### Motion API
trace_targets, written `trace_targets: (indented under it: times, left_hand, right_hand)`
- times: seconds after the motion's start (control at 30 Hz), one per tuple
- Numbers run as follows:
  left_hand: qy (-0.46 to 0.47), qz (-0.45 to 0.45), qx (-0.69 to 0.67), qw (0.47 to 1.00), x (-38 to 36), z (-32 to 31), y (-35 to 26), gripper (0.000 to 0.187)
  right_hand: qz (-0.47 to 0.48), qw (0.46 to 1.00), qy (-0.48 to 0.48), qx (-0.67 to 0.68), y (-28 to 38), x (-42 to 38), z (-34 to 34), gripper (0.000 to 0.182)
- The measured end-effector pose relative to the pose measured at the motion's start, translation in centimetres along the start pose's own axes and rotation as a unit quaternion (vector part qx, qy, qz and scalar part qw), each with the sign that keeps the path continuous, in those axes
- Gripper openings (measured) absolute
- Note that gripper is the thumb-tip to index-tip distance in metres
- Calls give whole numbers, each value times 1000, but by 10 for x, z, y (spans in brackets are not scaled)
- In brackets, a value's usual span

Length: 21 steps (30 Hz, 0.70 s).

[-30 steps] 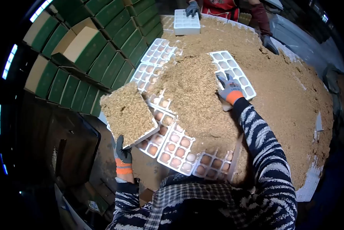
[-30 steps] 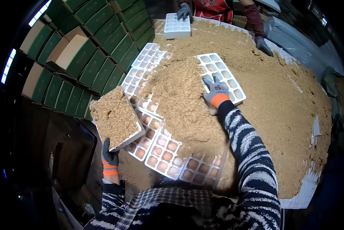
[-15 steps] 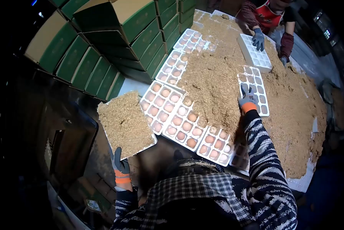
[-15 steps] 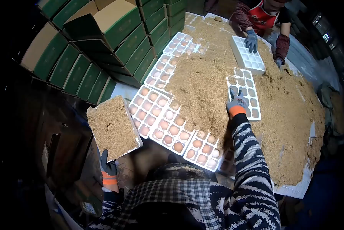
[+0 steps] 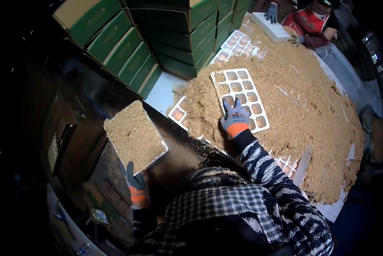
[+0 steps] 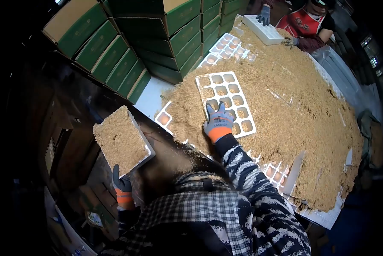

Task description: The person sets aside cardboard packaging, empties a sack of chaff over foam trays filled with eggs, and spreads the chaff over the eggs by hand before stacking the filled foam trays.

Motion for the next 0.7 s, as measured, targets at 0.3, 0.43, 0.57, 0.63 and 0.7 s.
trace_targets:
  times: [0.3, 0.43, 0.57, 0.63, 0.7]
  left_hand:
    - [0, -54, -46, 997, 6, -9, 6, 49]
    - [40, 12, -85, 996, 9, -12, -8, 44]
    - [27, 26, -99, 994, 4, -21, 15, 43]
    - [-9, -1, -97, 995, -4, -20, 27, 46]
    - [-14, -14, -70, 997, -5, -13, 29, 46]
  right_hand:
    - [111, 989, -95, -30, -3, -16, 42, 64]
    - [140, 985, -54, -89, -2, -24, 28, 64]
    - [232, 971, 0, -61, 33, -32, 3, 63]
    - [246, 968, -33, -42, 37, -34, 5, 62]
    - [285, 957, -39, -18, 48, -44, 25, 62]
Point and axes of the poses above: each hand's wrist, its own x-axis towards the middle knuckle, its own z-axis out of the back of the hand, y = z × x, the point moved 5 cm from there along x, towards the middle knuckle, and after that the axes turned 11 degrees about z, right-handed, at the moved point
